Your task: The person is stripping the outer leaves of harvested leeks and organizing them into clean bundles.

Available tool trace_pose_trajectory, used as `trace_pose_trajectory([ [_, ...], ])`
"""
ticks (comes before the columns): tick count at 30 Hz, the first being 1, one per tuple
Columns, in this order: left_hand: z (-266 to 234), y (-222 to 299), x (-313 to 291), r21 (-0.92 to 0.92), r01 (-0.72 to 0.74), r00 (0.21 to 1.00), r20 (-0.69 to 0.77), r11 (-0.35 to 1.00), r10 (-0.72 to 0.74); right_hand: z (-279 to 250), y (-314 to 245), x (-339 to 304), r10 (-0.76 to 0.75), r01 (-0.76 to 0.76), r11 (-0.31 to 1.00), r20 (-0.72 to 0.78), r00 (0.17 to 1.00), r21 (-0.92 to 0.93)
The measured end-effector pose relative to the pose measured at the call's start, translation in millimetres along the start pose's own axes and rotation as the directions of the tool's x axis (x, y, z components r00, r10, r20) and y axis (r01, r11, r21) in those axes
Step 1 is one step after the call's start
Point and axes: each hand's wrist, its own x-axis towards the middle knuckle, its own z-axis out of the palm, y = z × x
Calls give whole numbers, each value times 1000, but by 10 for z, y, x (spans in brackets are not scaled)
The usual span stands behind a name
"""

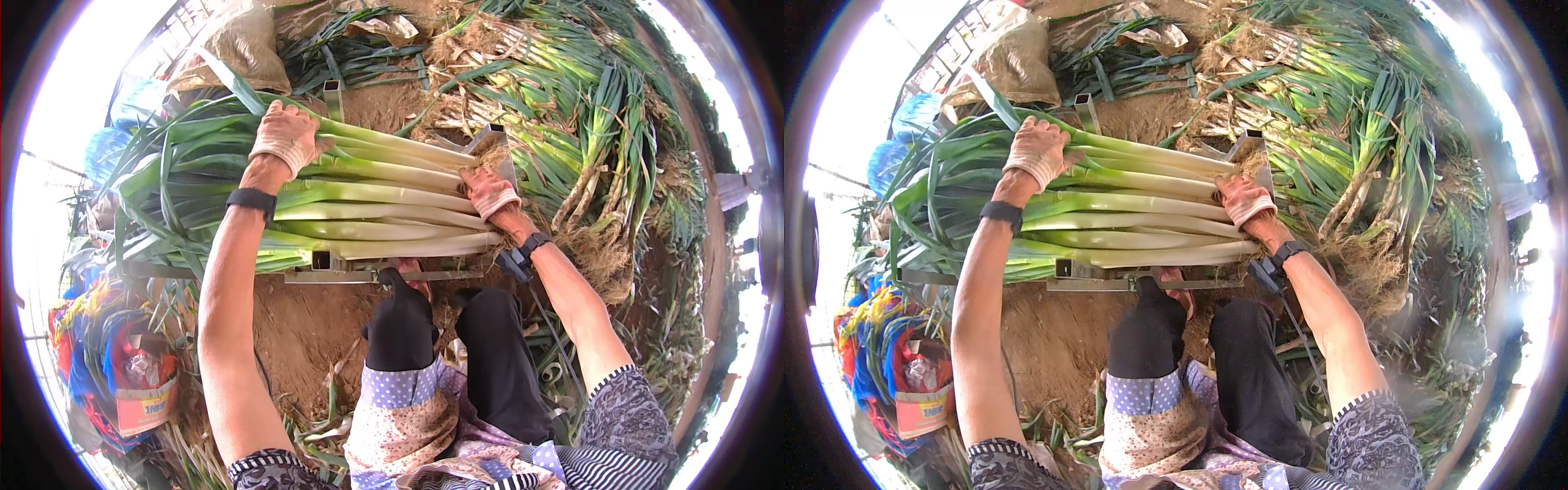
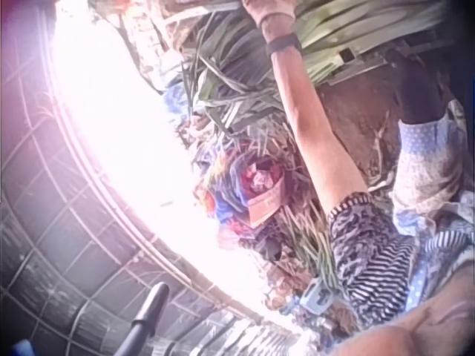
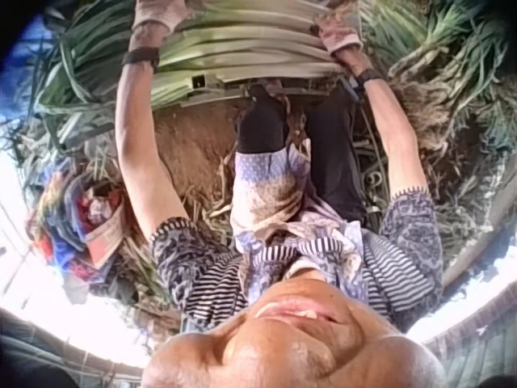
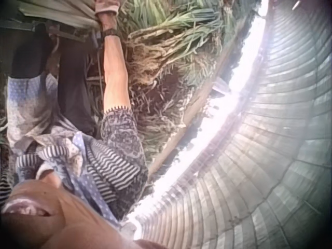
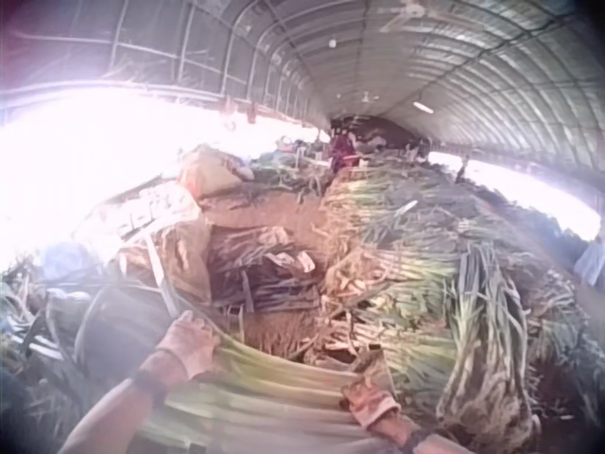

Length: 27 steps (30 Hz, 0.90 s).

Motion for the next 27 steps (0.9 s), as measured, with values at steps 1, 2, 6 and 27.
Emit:
trace_pose_trajectory([
  [1,-87,28,20,-47,27,994,106,999,-22,-6,21,-18,11,-11,1000,30,999,-7],
  [2,-81,1,-25,-67,83,988,137,994,-74,-5,5,-8,13,-13,1000,-2,1000,18],
  [6,-119,-175,-106,-167,185,944,306,968,-128,26,53,-32,61,-64,995,46,997,81],
  [27,545,-1666,-1141,14,342,935,97,940,-341,-106,-227,100,-55,52,998,-70,996,-43],
])
